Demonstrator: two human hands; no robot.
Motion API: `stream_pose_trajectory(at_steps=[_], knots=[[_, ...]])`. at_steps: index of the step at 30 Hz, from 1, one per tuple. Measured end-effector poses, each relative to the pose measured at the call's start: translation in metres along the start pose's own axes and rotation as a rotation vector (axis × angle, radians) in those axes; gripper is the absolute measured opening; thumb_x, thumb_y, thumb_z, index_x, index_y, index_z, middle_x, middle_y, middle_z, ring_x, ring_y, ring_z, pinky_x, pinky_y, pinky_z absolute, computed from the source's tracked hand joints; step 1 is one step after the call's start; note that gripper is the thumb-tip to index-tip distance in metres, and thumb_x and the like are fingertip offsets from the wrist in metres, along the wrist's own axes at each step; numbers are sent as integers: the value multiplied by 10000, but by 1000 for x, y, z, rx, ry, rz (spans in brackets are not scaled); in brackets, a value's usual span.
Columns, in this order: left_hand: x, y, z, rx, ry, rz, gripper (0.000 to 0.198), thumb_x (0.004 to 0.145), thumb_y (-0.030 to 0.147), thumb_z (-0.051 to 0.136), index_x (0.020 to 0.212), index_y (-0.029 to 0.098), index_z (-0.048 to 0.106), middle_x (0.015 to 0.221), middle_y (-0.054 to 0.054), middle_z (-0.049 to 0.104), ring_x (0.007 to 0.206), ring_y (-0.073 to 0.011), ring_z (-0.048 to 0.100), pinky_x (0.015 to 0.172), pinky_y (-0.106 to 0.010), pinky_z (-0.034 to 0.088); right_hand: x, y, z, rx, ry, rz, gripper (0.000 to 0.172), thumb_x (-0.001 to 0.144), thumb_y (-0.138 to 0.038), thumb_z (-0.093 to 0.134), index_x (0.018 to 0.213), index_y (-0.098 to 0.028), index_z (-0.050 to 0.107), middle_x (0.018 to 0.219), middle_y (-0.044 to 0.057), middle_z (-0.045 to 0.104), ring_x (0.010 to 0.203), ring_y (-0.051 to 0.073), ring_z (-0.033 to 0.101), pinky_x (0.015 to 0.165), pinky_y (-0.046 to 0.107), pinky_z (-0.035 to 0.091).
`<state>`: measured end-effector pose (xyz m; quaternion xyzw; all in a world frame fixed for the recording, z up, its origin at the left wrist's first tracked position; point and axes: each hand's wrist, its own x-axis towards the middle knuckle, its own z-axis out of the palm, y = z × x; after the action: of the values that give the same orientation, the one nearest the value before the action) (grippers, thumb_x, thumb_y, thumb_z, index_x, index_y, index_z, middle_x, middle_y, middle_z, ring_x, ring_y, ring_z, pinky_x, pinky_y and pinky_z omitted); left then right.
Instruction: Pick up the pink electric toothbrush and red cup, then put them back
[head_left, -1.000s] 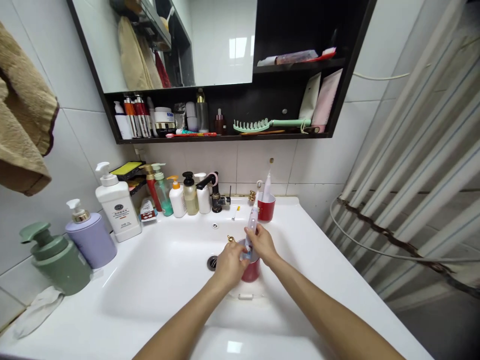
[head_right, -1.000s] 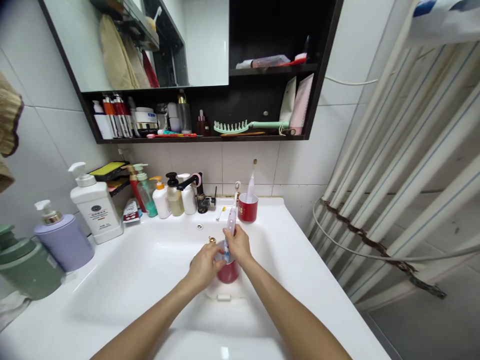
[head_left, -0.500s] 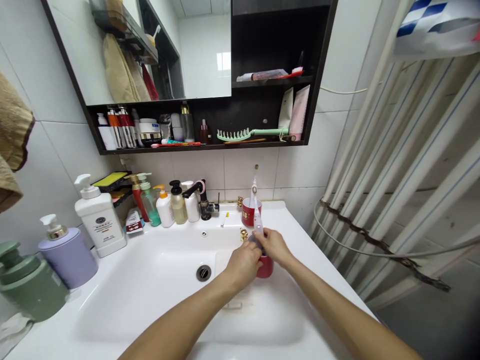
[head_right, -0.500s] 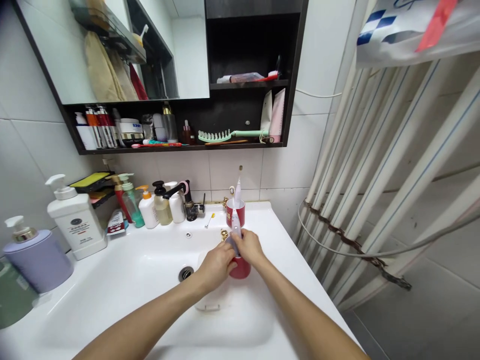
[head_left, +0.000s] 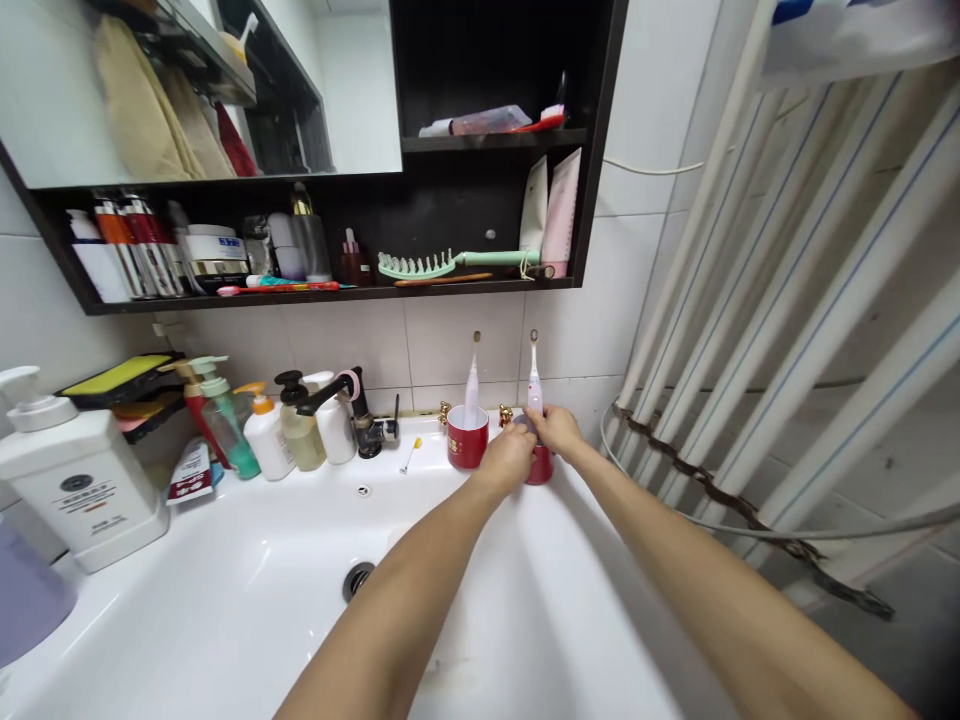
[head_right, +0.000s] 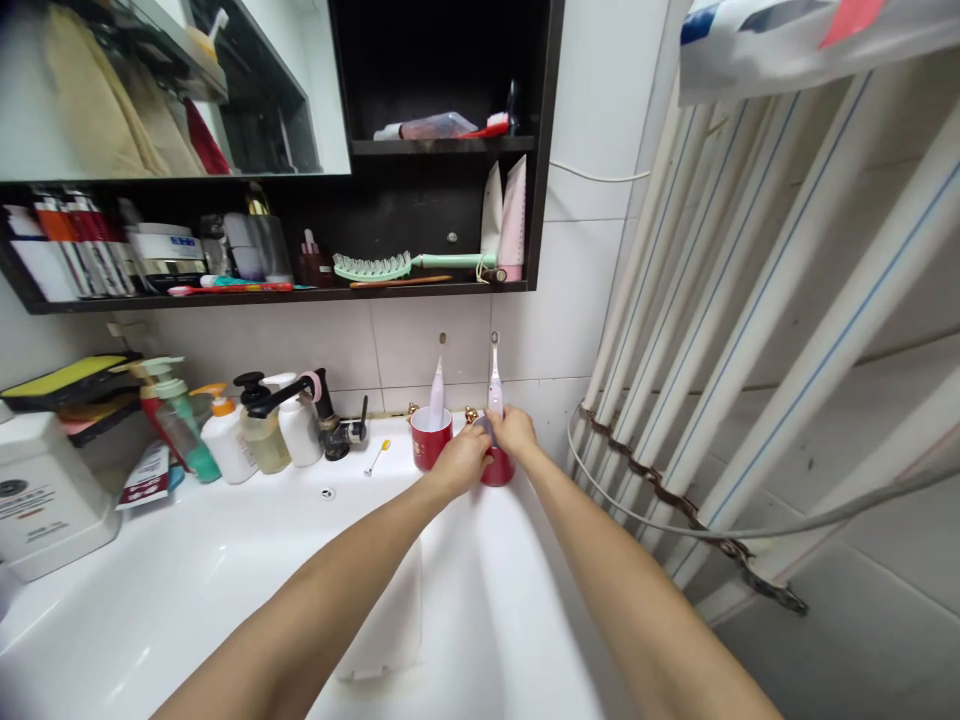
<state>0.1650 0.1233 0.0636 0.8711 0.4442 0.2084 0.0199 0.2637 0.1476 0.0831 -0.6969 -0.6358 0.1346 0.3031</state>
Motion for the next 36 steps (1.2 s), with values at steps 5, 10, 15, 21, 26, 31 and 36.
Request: stream_pose_trajectory(at_steps=[5, 10, 15, 21, 26, 31, 36], knots=[[9, -13, -1, 67, 75, 15, 197, 667, 134, 410, 835, 148, 512, 933, -69, 486, 902, -181, 396, 736, -279, 354, 24, 4, 8, 12, -48, 17, 251, 753, -296, 379, 913, -129, 478, 904, 36, 516, 773, 124, 504, 672, 310, 417], [-12, -44, -12, 176, 278, -136, 303, 627, 202, 488, 922, 133, 485, 1007, -88, 444, 972, -209, 345, 855, -343, 241, 30, 7, 10, 60, -64, 25, 262, 752, -319, 375, 883, -124, 490, 860, 28, 533, 739, 112, 513, 659, 303, 418], [-34, -62, -21, 89, 109, -282, 189, 629, 209, 482, 793, 147, 550, 975, -75, 457, 973, -199, 349, 779, -282, 323, 14, -5, -3, 128, 116, 13, 333, 715, -366, 377, 867, -102, 513, 937, 118, 534, 899, 212, 471, 748, 331, 349], [-91, -49, -29, 11, 69, -292, 157, 627, 193, 474, 756, 166, 559, 1022, -49, 439, 990, -183, 336, 791, -276, 318, -43, -42, 27, 281, 156, -162, 400, 699, -341, 350, 1026, -127, 433, 1035, 95, 497, 906, 160, 468, 770, 253, 339], [-149, -37, -26, -57, 9, -357, 165, 617, 176, 467, 747, 140, 562, 1027, -65, 438, 992, -184, 342, 800, -268, 322, -90, -57, 86, 379, -107, -194, 241, 623, -321, 455, 710, -127, 569, 667, 58, 610, 579, 139, 538, 525, 223, 397], [-180, -35, -22, -106, -13, -436, 180, 605, 167, 469, 753, 133, 566, 1029, -68, 437, 969, -183, 363, 771, -262, 344, -115, -66, 101, 436, -148, -214, 195, 621, -319, 443, 587, -144, 522, 553, 28, 569, 507, 130, 494, 466, 221, 363], [-193, -38, -14, -113, 9, -465, 190, 607, 158, 457, 755, 130, 574, 1019, -71, 452, 968, -197, 364, 759, -280, 350, -121, -84, 78, 505, -75, -249, 247, 666, -378, 377, 687, -154, 479, 642, 31, 553, 588, 136, 487, 523, 231, 367]])
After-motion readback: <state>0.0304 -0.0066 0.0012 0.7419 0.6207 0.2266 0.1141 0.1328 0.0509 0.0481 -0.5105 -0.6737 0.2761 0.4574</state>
